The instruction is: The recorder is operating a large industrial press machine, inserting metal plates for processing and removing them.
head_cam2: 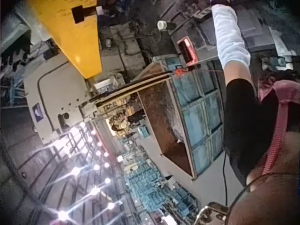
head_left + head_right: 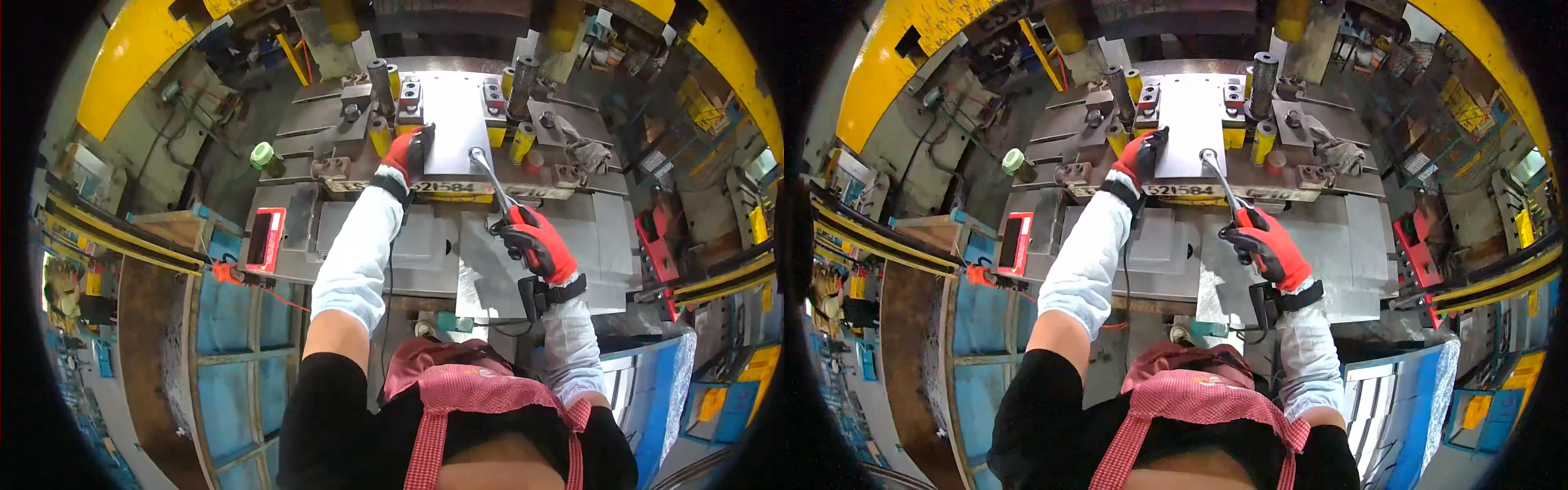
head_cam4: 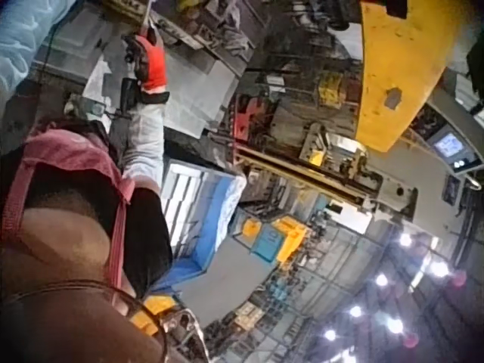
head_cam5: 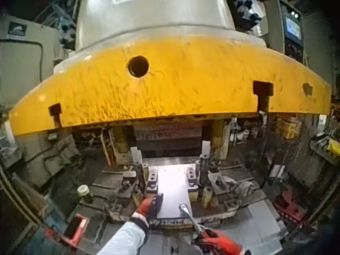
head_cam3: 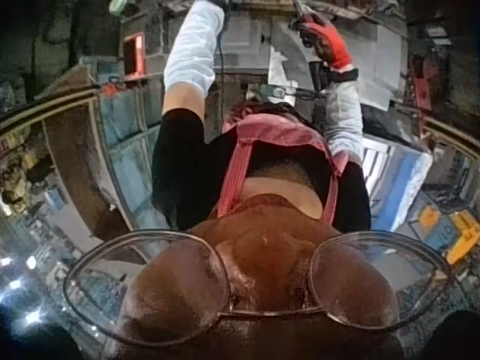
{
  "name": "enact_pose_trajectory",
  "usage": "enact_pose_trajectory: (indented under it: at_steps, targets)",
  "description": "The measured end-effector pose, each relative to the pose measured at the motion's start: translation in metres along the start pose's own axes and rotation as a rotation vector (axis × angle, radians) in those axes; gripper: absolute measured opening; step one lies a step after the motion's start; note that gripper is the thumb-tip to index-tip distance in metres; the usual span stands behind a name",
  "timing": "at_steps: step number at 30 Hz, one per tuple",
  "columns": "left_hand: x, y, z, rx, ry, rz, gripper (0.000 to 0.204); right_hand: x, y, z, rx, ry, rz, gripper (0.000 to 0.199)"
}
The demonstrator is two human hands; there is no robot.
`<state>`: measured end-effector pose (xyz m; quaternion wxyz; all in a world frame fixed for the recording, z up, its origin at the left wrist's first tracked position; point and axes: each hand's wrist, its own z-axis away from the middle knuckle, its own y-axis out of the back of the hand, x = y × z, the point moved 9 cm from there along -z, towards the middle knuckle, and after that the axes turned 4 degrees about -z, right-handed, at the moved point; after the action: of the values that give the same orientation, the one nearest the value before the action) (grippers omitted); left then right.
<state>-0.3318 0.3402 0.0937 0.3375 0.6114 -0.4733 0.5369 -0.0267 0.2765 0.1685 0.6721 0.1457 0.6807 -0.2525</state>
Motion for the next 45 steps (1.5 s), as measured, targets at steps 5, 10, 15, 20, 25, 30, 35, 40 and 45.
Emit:
enact_pose_trajectory:
  at_steps: [5,10,15,20,25,30,35,40,45]
  targets:
    - [-0.017,-0.027,0.057,0.122,0.197,0.330,0.013,0.007,0.000,0.008,0.015,-0.032,0.029,0.016]
    - [0.019,-0.047,0.051,0.095,-0.026,-0.118,0.012,0.001,0.006,0.013,0.043,0.124,0.165,0.017]
    - [-0.035,0.002,0.046,0.098,-0.113,-0.114,0.018,0.020,-0.001,0.013,0.021,-0.017,0.028,0.016]
    - [0.017,-0.047,0.036,0.093,-0.002,-0.258,0.020,-0.009,0.010,0.007,-0.036,0.316,0.396,0.016]
    - [0.035,-0.066,0.075,0.160,0.243,0.704,0.031,-0.038,-0.004,0.010,-0.109,0.655,0.643,0.017]
    - [0.036,-0.111,0.112,-0.079,0.224,0.769,0.037,-0.026,0.002,0.000,-0.145,0.536,0.550,0.017]
    - [0.017,-0.098,0.096,0.247,0.164,0.751,0.034,-0.017,0.012,-0.005,-0.062,0.114,0.237,0.011]
    - [-0.006,-0.075,0.089,0.375,0.146,0.715,0.035,0.009,0.022,0.027,-0.024,-0.037,-0.048,0.015]
    - [0.015,-0.099,0.094,0.381,0.227,0.734,0.034,0.108,0.108,0.102,0.309,-0.216,-0.259,0.032]
